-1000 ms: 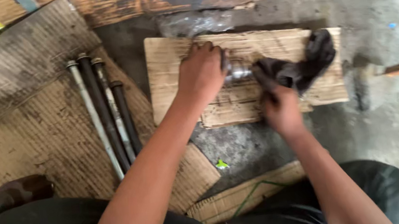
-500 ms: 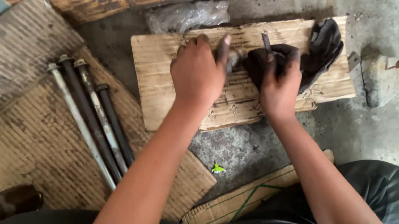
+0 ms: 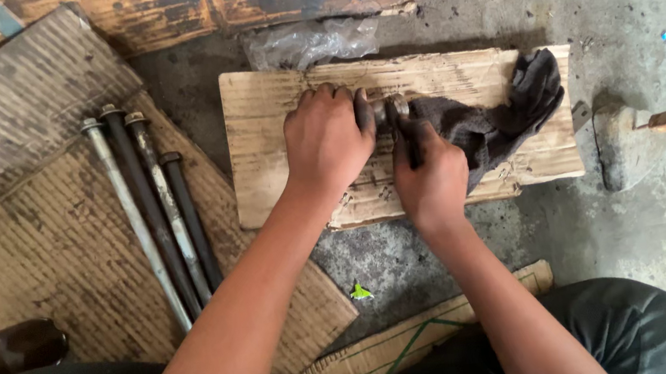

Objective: The person wipes and cleans cylindrical metal parts and bolts using a dark cloth on a wooden board.

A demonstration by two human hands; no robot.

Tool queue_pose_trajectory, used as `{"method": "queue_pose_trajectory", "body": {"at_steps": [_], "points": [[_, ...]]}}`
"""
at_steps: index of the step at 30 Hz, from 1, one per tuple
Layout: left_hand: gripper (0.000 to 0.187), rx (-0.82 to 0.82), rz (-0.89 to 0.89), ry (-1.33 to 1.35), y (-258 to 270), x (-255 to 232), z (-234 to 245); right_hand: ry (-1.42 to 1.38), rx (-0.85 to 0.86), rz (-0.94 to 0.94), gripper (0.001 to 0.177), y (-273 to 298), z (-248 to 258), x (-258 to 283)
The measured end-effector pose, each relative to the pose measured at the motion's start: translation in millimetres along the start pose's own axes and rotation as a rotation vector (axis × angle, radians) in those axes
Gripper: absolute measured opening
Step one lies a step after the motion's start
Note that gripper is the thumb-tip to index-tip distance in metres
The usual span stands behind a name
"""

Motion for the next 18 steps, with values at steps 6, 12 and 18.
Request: {"method": "queue_pose_trajectory", "body": {"at_steps": [6, 12, 18], "points": [[0.031, -0.046, -0.039, 0.062, 10, -5, -1, -0.015, -0.077, 0.160, 0.018, -21, -2, 12], [0.030, -0.033, -0.005, 0.074, 3, -2, 3, 0.053, 0.001, 0.149, 0.046, -1, -2, 17], [0.029, -0.016, -0.077, 0.075, 10, -2, 1, 0.092, 0.032, 0.023, 0.018, -11, -14, -13]]}}
Point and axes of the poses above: each hand's wrist, its own y-axis away from the middle knuckle, its own z-axis out of the back of the hand, x = y × z, the point moved 10 cm from there along -y, towards the middle knuckle, and after that the axes turned 2 degrees about x, right-handed, at the moved point
